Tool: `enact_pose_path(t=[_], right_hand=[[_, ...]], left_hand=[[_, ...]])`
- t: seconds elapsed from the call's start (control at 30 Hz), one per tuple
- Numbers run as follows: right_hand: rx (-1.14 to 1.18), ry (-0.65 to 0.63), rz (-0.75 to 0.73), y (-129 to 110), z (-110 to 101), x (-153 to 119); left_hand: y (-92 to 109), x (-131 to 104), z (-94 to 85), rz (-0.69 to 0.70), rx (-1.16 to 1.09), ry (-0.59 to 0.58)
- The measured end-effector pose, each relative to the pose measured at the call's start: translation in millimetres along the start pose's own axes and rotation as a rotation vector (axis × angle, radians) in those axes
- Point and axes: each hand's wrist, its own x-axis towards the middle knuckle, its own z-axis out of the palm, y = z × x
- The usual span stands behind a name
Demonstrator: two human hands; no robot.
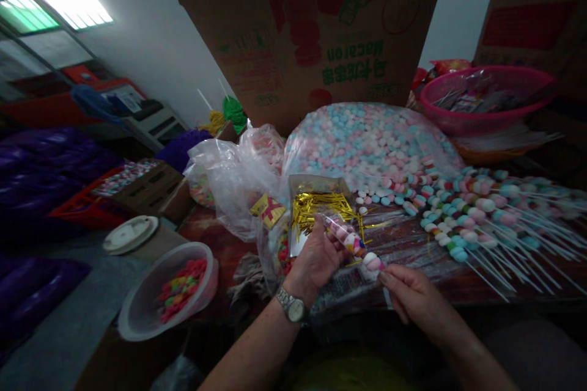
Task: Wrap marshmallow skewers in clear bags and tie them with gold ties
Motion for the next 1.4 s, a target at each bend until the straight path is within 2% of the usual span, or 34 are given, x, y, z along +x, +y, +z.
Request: enact_pose_path(t=[0.07,0.17,0.27,0.37,0.5,0.67,0.93,1.1,1.17,1.27,1.33,1.4], right_hand=[[0.122,-0.048,0.049,1.7,3.0,0.1],[0.317,-0.121,0.048,3.5,5.6,-1.0],[0.517,-0.158,0.065,4.8,5.2,-2.2],[0.607,-0.171,0.098,7.5,4.8,-2.2],[0.510,-0.128,0.090,12.7,8.7,-1.1],[0.394,-0.083,0.074,13.8,17.0,-1.5],[0.297,-0.108,0.026,11.2,14.0,-1.3],[0.181,-0.110,0.016,11.2,15.7,0.7],[0.094,-0.049,-0.032,6.9,18.7,2.1],[-0.090,0.080,-0.201,-2.7,23.4,5.0],[-0.194,0.153,-0.287,-7.4,24.5,6.1],[-0.245,0.188,-0.309,-7.6,23.2,5.4]], left_hand=[[-8.2,-6.5,0.9,0.039,0.050,-0.067],[-15.2,-11.1,-0.5,0.077,0.110,-0.066],[-14.3,-9.3,-4.7,0.066,0.120,-0.078],[-10.0,-5.6,-8.1,0.059,0.077,-0.083],[-5.9,-4.0,-7.8,0.079,-0.061,-0.112],[-7.1,-5.3,-3.9,0.063,-0.075,-0.138],[3.2,-0.7,-5.6,0.117,-0.284,-0.215],[2.8,1.5,0.2,0.147,-0.298,-0.146],[-4.2,0.6,6.6,0.113,-0.295,-0.100],[-17.2,-1.8,16.2,0.045,-0.306,-0.031],[-22.1,-2.9,19.6,0.040,-0.299,-0.012],[-21.8,-3.0,19.8,0.063,-0.283,0.008]])
